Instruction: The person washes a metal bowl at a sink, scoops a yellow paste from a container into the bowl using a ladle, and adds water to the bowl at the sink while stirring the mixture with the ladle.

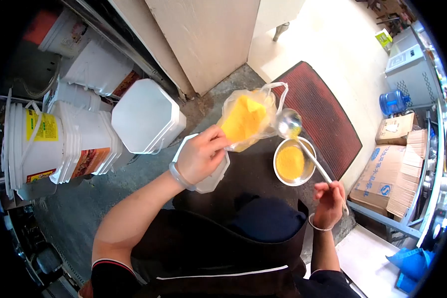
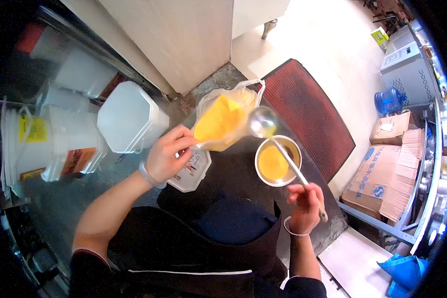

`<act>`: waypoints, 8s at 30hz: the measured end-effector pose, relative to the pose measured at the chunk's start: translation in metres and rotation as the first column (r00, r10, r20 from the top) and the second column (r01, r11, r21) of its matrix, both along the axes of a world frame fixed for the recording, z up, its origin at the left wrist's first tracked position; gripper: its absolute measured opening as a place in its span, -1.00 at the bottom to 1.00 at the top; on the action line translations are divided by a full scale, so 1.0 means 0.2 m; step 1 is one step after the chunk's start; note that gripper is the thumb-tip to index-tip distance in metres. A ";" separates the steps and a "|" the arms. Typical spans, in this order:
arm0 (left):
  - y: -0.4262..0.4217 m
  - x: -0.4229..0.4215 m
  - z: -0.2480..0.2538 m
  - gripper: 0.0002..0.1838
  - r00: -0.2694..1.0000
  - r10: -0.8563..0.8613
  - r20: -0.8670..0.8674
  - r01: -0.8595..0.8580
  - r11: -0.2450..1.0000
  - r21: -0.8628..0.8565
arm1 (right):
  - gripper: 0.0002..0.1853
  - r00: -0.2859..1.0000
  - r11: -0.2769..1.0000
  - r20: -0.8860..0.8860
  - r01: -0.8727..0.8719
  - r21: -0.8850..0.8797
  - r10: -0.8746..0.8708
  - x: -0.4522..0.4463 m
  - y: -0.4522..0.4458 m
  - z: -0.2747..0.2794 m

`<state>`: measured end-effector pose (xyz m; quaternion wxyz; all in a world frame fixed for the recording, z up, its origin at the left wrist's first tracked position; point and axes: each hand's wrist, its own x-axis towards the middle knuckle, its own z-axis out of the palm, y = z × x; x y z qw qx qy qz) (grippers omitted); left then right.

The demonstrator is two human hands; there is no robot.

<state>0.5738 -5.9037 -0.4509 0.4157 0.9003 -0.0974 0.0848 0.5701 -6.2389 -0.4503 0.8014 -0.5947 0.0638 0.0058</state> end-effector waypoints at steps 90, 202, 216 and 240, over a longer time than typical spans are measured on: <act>0.94 -0.90 -0.21 -0.75 0.708 0.170 -0.685 -0.702 0.074 -0.708 | -0.54 0.387 0.135 0.451 -0.858 0.496 0.804 0.56 1.86 0.86; 0.81 -0.54 -0.47 -0.55 0.431 0.899 0.075 -0.902 0.432 0.002 | -0.64 0.450 0.224 0.161 -0.089 -0.971 0.879 0.51 1.84 -0.40; 0.79 -0.53 -0.54 -0.22 0.353 0.792 -0.499 -0.935 0.287 -0.208 | -0.53 0.655 0.365 0.032 -0.379 -0.850 0.755 0.51 1.76 -0.59; 0.85 -0.62 -0.23 -0.36 0.698 -0.040 -0.715 -0.710 0.088 -0.698 | -0.47 -0.092 0.026 -0.403 -0.960 0.278 0.910 0.27 1.12 -0.39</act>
